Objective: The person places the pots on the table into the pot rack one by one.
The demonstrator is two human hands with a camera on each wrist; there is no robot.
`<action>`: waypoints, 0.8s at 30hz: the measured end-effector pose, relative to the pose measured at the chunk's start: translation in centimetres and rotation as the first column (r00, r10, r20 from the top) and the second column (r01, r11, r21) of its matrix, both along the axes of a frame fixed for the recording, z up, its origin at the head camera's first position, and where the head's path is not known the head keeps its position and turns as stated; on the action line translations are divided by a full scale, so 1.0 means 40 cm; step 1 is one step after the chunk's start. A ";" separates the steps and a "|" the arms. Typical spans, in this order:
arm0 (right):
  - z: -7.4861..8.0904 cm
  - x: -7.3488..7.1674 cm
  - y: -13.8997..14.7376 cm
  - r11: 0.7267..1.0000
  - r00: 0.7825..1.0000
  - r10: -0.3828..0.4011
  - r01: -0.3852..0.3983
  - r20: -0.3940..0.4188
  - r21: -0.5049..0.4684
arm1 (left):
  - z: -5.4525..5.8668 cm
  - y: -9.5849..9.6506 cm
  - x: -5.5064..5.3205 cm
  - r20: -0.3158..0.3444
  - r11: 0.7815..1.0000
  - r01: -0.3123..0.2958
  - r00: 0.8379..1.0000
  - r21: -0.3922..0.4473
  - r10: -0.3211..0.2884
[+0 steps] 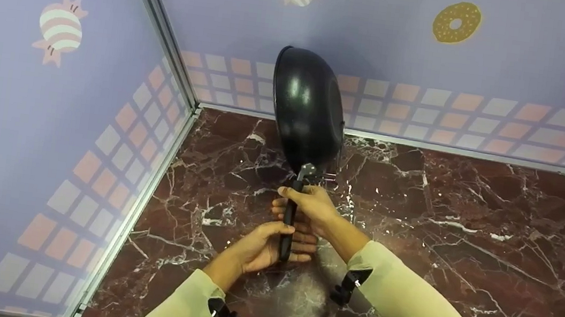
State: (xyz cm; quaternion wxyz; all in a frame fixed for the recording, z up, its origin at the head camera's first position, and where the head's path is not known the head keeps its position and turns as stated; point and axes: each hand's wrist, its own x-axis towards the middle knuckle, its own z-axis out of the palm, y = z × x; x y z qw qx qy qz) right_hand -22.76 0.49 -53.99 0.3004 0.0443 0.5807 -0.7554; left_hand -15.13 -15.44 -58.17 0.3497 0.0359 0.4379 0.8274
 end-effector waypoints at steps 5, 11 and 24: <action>-0.008 0.006 0.015 0.996 0.998 -0.065 0.066 -0.015 0.067 | -0.017 0.004 -0.003 -0.088 0.975 -0.072 0.995 -0.210 0.055; -0.009 0.018 0.062 0.970 0.986 -0.070 0.102 -0.150 0.221 | -0.029 -0.001 -0.016 -0.234 0.891 -0.150 0.971 -0.428 0.051; -0.004 0.059 0.252 0.696 0.776 0.327 0.188 -0.540 0.693 | 0.008 -0.149 -0.093 -0.660 0.383 -0.603 0.751 -0.700 -0.023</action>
